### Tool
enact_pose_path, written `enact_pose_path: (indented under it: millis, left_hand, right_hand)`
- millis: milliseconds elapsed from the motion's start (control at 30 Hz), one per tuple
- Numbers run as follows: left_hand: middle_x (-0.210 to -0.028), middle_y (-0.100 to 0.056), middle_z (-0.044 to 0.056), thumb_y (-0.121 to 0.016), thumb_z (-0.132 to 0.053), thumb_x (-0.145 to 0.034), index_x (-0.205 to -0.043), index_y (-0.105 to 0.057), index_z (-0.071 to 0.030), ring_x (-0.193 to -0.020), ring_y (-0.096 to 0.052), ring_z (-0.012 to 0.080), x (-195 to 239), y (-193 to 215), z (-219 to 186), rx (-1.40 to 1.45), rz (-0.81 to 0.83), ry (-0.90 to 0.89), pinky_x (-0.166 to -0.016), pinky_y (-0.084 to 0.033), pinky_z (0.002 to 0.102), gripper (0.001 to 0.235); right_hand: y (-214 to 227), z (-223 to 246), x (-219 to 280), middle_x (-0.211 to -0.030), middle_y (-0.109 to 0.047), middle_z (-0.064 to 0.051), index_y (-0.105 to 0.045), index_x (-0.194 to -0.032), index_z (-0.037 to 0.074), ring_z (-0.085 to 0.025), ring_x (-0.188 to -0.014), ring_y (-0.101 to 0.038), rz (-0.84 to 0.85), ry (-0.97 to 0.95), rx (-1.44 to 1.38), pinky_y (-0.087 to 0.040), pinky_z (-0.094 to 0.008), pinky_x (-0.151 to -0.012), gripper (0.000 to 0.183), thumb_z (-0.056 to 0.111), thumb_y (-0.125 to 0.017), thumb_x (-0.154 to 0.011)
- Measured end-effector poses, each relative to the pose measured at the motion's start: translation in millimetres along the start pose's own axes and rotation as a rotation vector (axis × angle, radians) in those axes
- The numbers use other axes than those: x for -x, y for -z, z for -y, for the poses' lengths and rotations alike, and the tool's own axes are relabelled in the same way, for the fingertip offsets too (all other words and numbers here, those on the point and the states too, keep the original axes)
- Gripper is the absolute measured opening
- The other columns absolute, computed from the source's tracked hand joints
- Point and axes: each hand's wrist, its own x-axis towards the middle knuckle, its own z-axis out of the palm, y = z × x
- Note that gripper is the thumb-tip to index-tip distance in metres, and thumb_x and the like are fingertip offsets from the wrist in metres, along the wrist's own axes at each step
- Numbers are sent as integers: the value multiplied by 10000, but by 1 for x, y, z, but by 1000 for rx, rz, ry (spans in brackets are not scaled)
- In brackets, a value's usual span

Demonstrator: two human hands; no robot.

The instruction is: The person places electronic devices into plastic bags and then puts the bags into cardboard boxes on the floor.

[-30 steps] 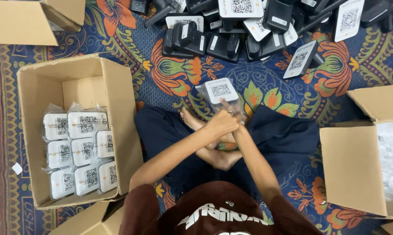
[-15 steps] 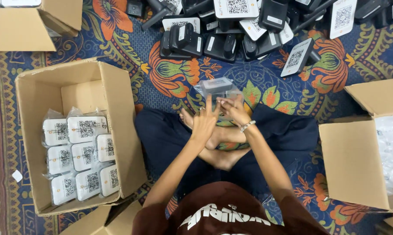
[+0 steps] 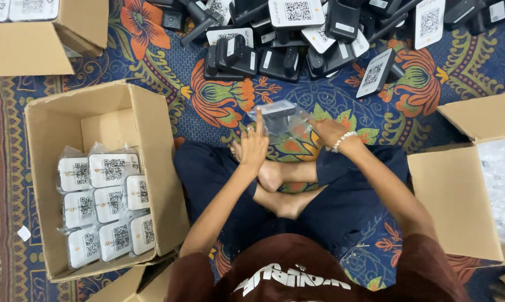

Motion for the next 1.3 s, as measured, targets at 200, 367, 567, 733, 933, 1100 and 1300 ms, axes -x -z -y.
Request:
enact_pose_path:
  millis: [200,367,567,733,933,1100,1300]
  left_hand:
    - [-1636,-377,156,-667,-172,-822,-787,-797,-77,-1041,-693,270,-43,-18,35,90,131,-356,-821,-564,470,165]
    - [-1477,-530,63,-768,-308,-718,-877,-790,-78,-1062,-688,290,-74,-1,74,206,183,-329,-827,-555,511,280]
    - [-1495,-605,12,-849,-462,-766,-887,-756,7,-1045,-696,309,-87,22,77,565,303,-334,-842,-554,456,494]
    - [-1407,-605,125,-913,-215,-668,-1239,-680,59,-1165,-681,339,-81,-21,52,1162,97,-395,-933,-559,417,675]
    - [-1183,-773,112,-811,-6,-815,-1116,-749,20,-996,-699,133,-72,-121,18,1515,209,-41,-891,-563,290,308]
    - [-897,-699,-19,-676,145,-814,-1008,-725,42,-812,-601,74,-82,-187,9,1709,169,152,-740,-495,245,225]
    - [-639,-590,-15,-560,185,-728,-1621,-355,-98,-722,-626,62,-107,-79,33,1568,135,-163,-1124,-446,312,959]
  right_hand:
    - [15,-28,-54,-951,-755,-157,-675,-1236,140,-316,-803,-746,-296,244,628,-588,-446,-648,311,223,-660,-937]
    - [65,-17,-39,-1057,-765,-106,-766,-1116,153,-293,-831,-738,-352,350,534,-577,-418,-639,377,453,-697,-898]
    - [58,-25,-34,-1190,-761,-88,-789,-1063,119,-250,-971,-724,-449,550,70,-577,-366,-750,471,478,-830,-761]
    - [14,-50,-52,-1160,-751,-94,-771,-1106,68,-178,-998,-709,-448,578,-387,-550,-312,-858,458,278,-914,-725]
    - [-54,-96,-105,-849,-633,-4,-679,-827,46,-71,-778,-544,-537,393,-667,-445,-252,-687,258,117,-919,-762]
    - [-62,-88,-124,-837,-545,46,-509,-913,67,-37,-770,-490,-695,429,-912,-422,-229,-679,340,-22,-815,-793]
    - [-16,-37,-81,-736,-612,21,-536,-1194,81,-87,-699,-610,-542,357,-814,-490,-262,-657,437,-52,-714,-818]
